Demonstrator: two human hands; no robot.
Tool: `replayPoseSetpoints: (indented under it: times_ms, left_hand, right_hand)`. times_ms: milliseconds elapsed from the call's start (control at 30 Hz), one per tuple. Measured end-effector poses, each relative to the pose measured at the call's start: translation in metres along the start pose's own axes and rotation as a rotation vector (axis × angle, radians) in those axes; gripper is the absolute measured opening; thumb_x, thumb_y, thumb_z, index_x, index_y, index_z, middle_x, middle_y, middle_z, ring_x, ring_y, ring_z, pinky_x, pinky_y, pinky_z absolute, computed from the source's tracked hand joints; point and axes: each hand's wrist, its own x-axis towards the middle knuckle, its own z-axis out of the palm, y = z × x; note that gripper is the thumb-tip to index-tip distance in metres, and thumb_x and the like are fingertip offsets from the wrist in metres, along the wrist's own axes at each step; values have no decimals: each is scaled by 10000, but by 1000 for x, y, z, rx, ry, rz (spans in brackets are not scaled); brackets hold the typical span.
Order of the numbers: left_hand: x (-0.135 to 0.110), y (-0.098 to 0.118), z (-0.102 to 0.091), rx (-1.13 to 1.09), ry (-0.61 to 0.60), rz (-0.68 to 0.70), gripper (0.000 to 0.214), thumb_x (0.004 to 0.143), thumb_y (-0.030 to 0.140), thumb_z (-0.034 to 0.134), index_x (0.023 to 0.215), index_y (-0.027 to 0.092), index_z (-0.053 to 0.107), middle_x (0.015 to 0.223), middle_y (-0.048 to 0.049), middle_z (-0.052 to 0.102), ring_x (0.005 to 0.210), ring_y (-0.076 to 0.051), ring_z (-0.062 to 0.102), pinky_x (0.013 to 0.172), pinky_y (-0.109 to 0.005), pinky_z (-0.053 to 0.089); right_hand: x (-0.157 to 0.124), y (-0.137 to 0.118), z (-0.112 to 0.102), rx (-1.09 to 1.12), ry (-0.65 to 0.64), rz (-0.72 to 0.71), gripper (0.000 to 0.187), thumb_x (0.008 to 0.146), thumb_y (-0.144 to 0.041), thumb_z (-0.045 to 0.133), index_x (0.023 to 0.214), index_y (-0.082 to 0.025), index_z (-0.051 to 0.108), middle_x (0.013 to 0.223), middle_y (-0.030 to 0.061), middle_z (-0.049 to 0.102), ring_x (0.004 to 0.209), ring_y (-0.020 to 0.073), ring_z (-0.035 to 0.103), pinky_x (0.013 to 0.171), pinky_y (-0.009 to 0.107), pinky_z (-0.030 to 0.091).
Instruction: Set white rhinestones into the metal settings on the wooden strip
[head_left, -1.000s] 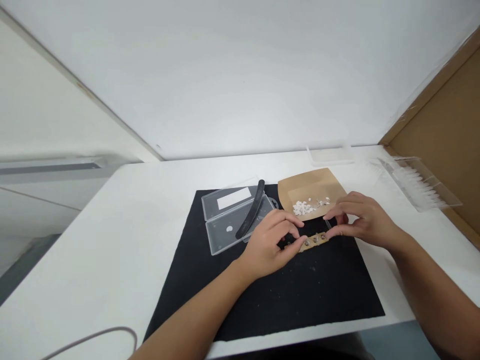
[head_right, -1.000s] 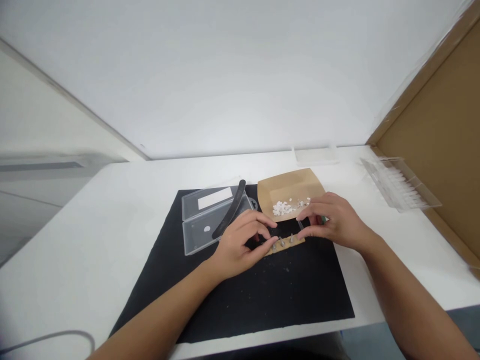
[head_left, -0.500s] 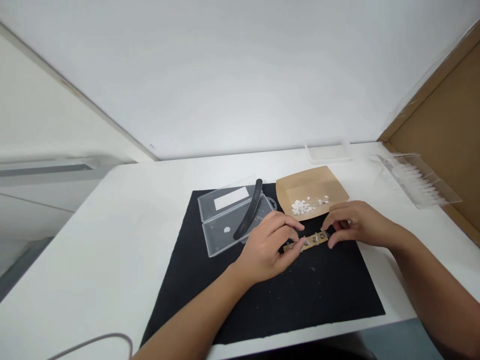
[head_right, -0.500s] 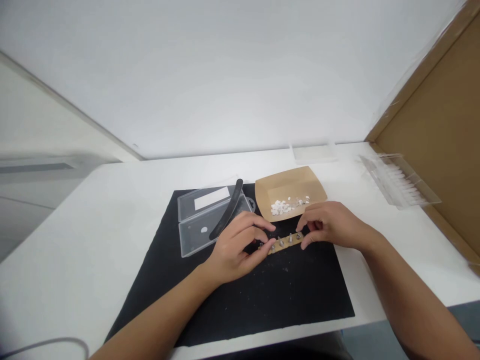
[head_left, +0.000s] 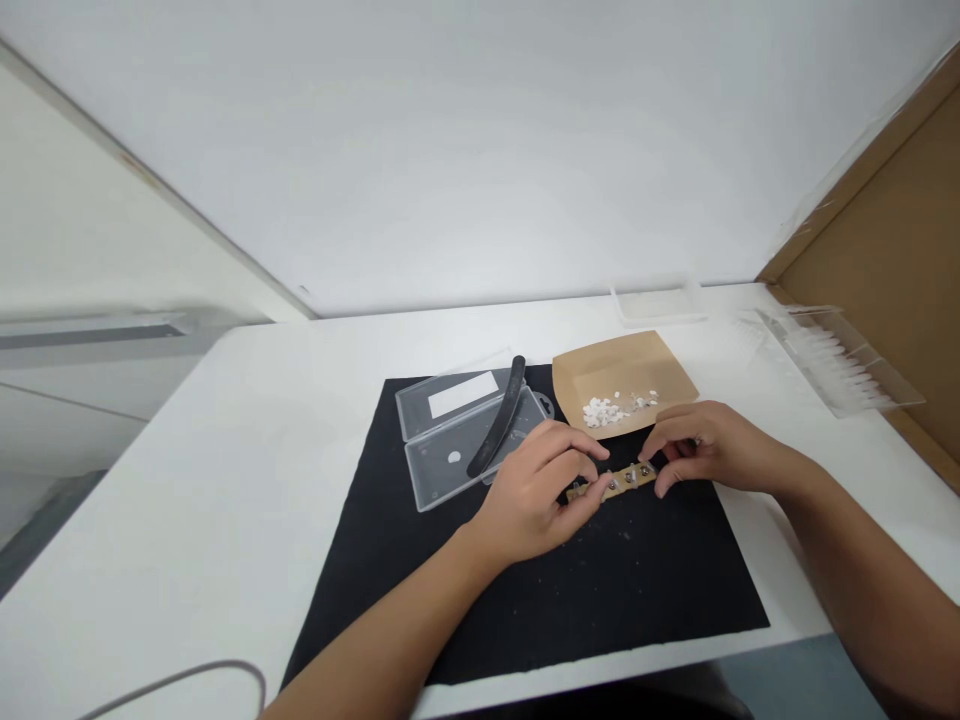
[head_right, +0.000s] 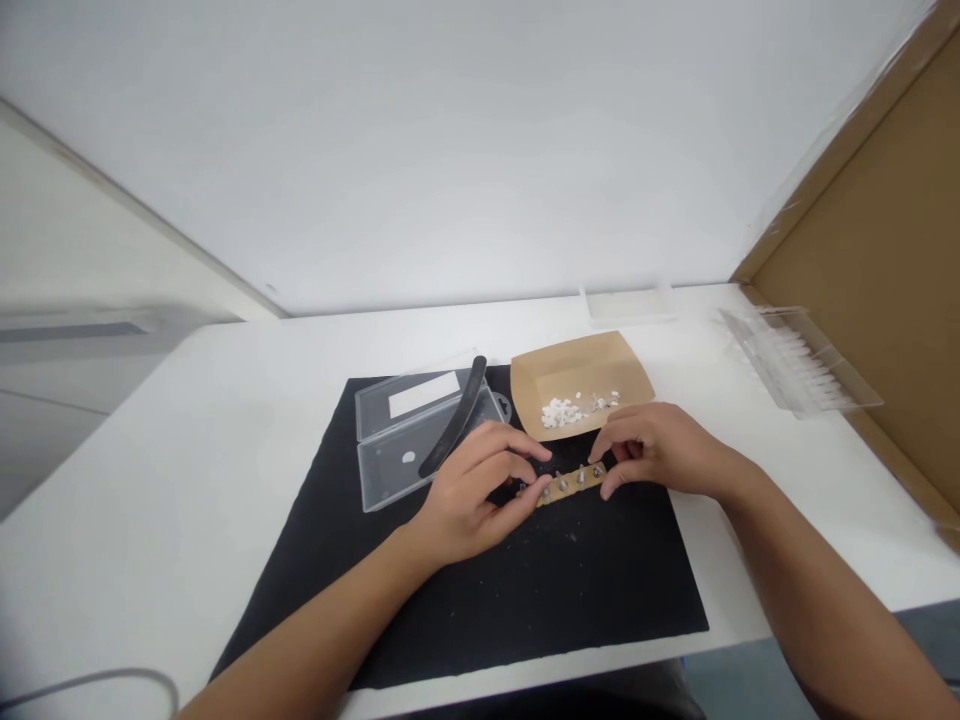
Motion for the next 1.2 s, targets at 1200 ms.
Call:
replayPoseSetpoints:
  times_ms: [1200]
  left_hand:
    - [0, 0, 1, 7, -1, -10, 110, 946, 136, 686, 897, 202, 613, 1017, -86, 748, 920, -207, 706, 835, -393, 563]
  right_hand:
    - [-4, -6, -8, 41, 6, 19, 261, 935, -531, 748, 1038, -302, 819, 875, 12, 753, 729, 146, 650, 654, 274, 474]
